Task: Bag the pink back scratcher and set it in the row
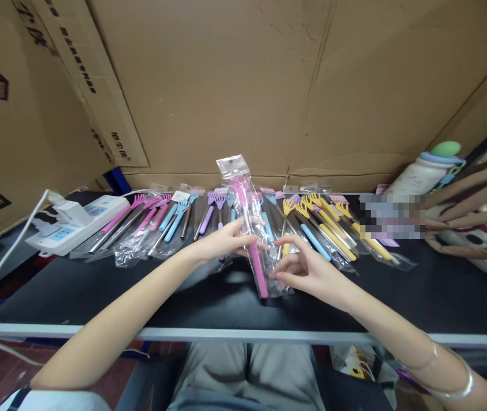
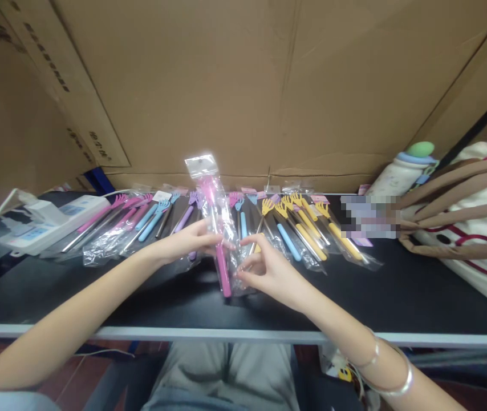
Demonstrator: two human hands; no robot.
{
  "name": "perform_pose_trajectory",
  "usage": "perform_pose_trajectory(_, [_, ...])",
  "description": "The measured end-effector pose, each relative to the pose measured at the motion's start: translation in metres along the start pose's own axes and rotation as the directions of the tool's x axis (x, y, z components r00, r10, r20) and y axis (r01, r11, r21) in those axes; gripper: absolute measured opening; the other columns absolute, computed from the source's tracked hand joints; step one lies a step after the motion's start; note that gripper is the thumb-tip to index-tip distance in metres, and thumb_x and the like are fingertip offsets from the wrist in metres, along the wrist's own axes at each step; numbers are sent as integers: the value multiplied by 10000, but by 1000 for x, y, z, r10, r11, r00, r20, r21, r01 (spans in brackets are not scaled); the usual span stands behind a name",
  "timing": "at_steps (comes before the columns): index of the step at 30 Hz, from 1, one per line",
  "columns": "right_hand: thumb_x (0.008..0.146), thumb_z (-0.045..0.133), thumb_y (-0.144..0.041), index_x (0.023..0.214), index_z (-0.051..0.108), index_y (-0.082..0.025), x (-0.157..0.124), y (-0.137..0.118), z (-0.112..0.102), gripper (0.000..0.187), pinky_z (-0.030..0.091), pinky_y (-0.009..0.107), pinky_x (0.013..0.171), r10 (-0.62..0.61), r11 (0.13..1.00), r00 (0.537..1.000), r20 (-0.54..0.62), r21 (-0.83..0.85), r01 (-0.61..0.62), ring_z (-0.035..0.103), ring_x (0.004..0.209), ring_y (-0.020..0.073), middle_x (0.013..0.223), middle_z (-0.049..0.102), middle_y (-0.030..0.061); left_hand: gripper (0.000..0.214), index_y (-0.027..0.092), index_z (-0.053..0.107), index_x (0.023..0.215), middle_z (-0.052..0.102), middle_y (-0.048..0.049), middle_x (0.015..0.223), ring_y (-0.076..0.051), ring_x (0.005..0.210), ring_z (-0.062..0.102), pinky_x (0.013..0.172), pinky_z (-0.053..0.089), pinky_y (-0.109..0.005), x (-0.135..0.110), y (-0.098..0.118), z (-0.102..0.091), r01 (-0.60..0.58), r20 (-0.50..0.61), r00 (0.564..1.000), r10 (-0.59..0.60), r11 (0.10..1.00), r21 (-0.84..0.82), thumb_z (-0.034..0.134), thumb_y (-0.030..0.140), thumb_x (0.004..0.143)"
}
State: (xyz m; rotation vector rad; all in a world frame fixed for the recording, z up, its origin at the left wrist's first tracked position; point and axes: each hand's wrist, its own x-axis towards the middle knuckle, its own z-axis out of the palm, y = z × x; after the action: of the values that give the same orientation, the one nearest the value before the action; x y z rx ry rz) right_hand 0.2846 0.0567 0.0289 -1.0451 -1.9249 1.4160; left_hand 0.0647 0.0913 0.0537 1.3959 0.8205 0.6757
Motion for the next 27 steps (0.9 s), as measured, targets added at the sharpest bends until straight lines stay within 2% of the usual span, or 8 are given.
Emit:
perform_pose_trajectory(4, [777, 591, -253, 1146, 331, -237, -4, -3, 5, 452, 521, 275, 627, -39, 986, 995, -88, -168, 23, 643, 660, 112, 1011, 563, 39, 446, 186, 478, 1203, 646, -87, 1043, -177, 872, 650, 806, 531, -345, 2, -7, 0, 3, -15, 1000, -2, 999, 35, 635, 287, 798])
perform_pose_trajectory(7, [809, 539, -249, 1125, 416, -230, -10, -8, -7, 340, 517, 286, 671, -167, 924, 973, -159, -371, 98, 646, 757, 141, 1007, 579, 51, 400, 176, 523, 1161, 622, -77, 1042, -172, 886, 634, 798, 537, -331, 5, -11, -2, -1, -44, 999, 3, 999, 53, 639, 283, 794])
perform_pose_trajectory(10, [836, 517, -292, 1078, 500, -222, -22, -12, -50, 253, 490, 306, 726, -311, 802, 891, -329, -594, 60, 635, 818, 179, 879, 636, 45, 452, 179, 495, 1210, 615, -59, 975, -156, 854, 616, 763, 534, -308, 6, -10, -2, 0, -79, 997, 8, 996, 93, 642, 254, 790])
perform_pose_trajectory(14, [807, 543, -323, 1100, 523, -199, -41, 0, -138, 320, 458, 315, 725, -282, 676, 738, -614, -673, -302, 632, 809, 208, 880, 678, 81, 607, 184, 388, 1313, 615, -48, 940, -133, 783, 598, 745, 511, -299, 3, -6, 0, -6, -104, 994, 20, 991, 135, 654, 223, 769])
perform_pose_trajectory(16, [814, 497, -286, 1084, 569, -191, -47, 15, -177, 296, 442, 341, 747, -212, 499, 755, -621, -733, -463, 610, 828, 230, 902, 686, 98, 598, 173, 394, 1307, 620, -58, 955, -135, 781, 597, 763, 498, -305, 3, -5, 0, -13, -95, 995, 29, 986, 166, 650, 237, 770])
perform_pose_trajectory(20, [815, 454, -348, 1085, 667, -190, -50, 53, -223, 378, 362, 435, 914, -128, 102, 917, -377, -925, -366, 467, 1075, 322, 1188, 599, 144, 554, 180, 421, 1285, 633, -69, 997, -148, 838, 605, 831, 474, -322, 3, -8, -2, -31, -82, 995, 50, 974, 226, 634, 264, 781])
perform_pose_trajectory(23, [803, 445, -405, 1133, 660, -212, -49, 75, -238, 439, 312, 481, 963, -33, -13, 937, -349, -937, -350, 368, 1201, 353, 1297, 531, 131, 548, 190, 426, 1284, 639, -71, 1021, -164, 884, 610, 855, 470, -334, 3, -9, -3, -39, -62, 996, 58, 963, 268, 627, 290, 785])
perform_pose_trajectory(27, [773, 450, -469, 1122, 656, -255, -50, 90, -251, 458, 300, 485, 975, 16, -30, 935, -353, -935, -353, 349, 1224, 353, 1313, 523, 100, 543, 180, 438, 1273, 645, -73, 1023, -173, 920, 616, 897, 458, -344, 3, -6, -3, -41, -53, 997, 58, 959, 281, 629, 292, 778])
